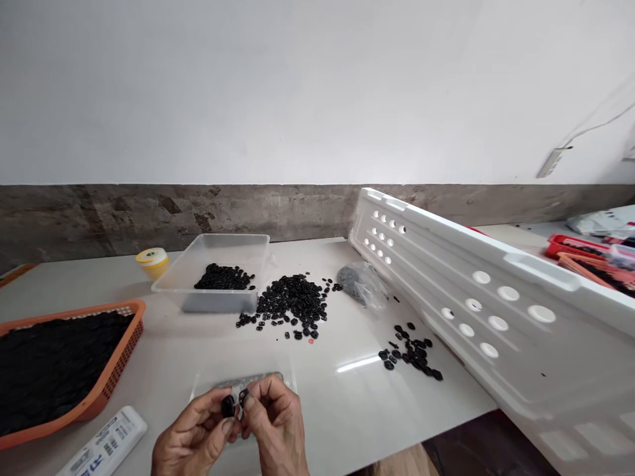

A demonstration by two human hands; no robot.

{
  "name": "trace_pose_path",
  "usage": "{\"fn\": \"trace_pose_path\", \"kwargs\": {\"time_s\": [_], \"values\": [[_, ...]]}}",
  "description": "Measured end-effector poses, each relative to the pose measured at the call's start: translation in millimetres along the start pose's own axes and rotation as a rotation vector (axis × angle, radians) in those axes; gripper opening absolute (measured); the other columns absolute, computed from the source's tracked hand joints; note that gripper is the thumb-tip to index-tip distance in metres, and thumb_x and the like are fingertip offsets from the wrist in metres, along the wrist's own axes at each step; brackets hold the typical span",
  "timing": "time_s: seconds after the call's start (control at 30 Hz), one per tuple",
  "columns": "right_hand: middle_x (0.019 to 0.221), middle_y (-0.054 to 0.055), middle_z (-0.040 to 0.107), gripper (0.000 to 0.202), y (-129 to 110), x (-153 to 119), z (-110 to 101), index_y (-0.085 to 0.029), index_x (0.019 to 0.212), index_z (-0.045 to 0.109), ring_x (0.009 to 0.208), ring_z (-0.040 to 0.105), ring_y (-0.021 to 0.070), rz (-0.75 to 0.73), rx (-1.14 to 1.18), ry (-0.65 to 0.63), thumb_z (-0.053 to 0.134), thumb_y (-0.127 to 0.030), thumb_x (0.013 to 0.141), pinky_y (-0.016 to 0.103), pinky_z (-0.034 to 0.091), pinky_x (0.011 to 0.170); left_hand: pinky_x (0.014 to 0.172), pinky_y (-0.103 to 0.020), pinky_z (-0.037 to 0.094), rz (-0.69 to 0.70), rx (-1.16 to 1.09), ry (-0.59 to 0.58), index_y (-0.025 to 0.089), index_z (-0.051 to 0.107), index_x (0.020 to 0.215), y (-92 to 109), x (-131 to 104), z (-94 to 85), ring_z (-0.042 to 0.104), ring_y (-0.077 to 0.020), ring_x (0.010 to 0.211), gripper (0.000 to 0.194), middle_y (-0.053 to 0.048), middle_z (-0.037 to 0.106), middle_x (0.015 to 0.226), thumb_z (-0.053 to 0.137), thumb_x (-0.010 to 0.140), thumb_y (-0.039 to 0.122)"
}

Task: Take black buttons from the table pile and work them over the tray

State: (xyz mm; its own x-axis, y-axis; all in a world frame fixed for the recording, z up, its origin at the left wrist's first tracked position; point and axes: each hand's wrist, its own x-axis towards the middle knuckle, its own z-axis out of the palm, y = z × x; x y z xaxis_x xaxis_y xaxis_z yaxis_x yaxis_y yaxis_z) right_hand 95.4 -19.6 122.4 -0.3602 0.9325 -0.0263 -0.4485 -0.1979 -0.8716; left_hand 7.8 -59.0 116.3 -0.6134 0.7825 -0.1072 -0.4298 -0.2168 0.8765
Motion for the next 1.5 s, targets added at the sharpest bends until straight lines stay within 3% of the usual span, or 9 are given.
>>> {"fn": "trace_pose_path", "kwargs": {"time_s": [0.87,1.2,1.5], "values": [[0.066,0.001,0.052,0.031,2,2,-3,-0.012,0.066,0.058,0.058,0.052,0.0119,-0.042,-0.093,-0.04,0.071,-0.038,0.076,0.025,0.043,0.058,0.053,-0.013,0.055,0.008,0.037,-0.065,0.021,0.078,0.076,-11,4,-9.5,0.067,-0.0116,0.051,0.03,-0.001,0.075,0.062,0.089,0.051,0.034],[0.066,0.001,0.054,0.025,6,4,-11,-0.013,0.068,0.058,0.06,0.053,0.0129,-0.038,-0.033,-0.156,0.069,-0.032,0.079,0.026,0.043,0.06,0.053,-0.015,0.056,0.109,0.098,-0.163,0.024,0.08,0.083,-13,5,-15.7,0.065,-0.0117,0.051,0.027,0.0,0.073,0.06,0.085,0.058,0.033],[0.066,0.002,0.056,0.023,4,1,-14,-0.012,0.076,0.062,0.06,0.054,0.0125,0.04,0.019,-0.208,0.067,-0.034,0.082,0.027,0.046,0.06,0.044,-0.018,0.049,-0.024,0.02,-0.143,0.022,0.079,0.08,-3,4,-12.1,0.059,-0.0103,0.043,0.028,-0.003,0.074,0.061,0.086,0.056,0.034]]}}
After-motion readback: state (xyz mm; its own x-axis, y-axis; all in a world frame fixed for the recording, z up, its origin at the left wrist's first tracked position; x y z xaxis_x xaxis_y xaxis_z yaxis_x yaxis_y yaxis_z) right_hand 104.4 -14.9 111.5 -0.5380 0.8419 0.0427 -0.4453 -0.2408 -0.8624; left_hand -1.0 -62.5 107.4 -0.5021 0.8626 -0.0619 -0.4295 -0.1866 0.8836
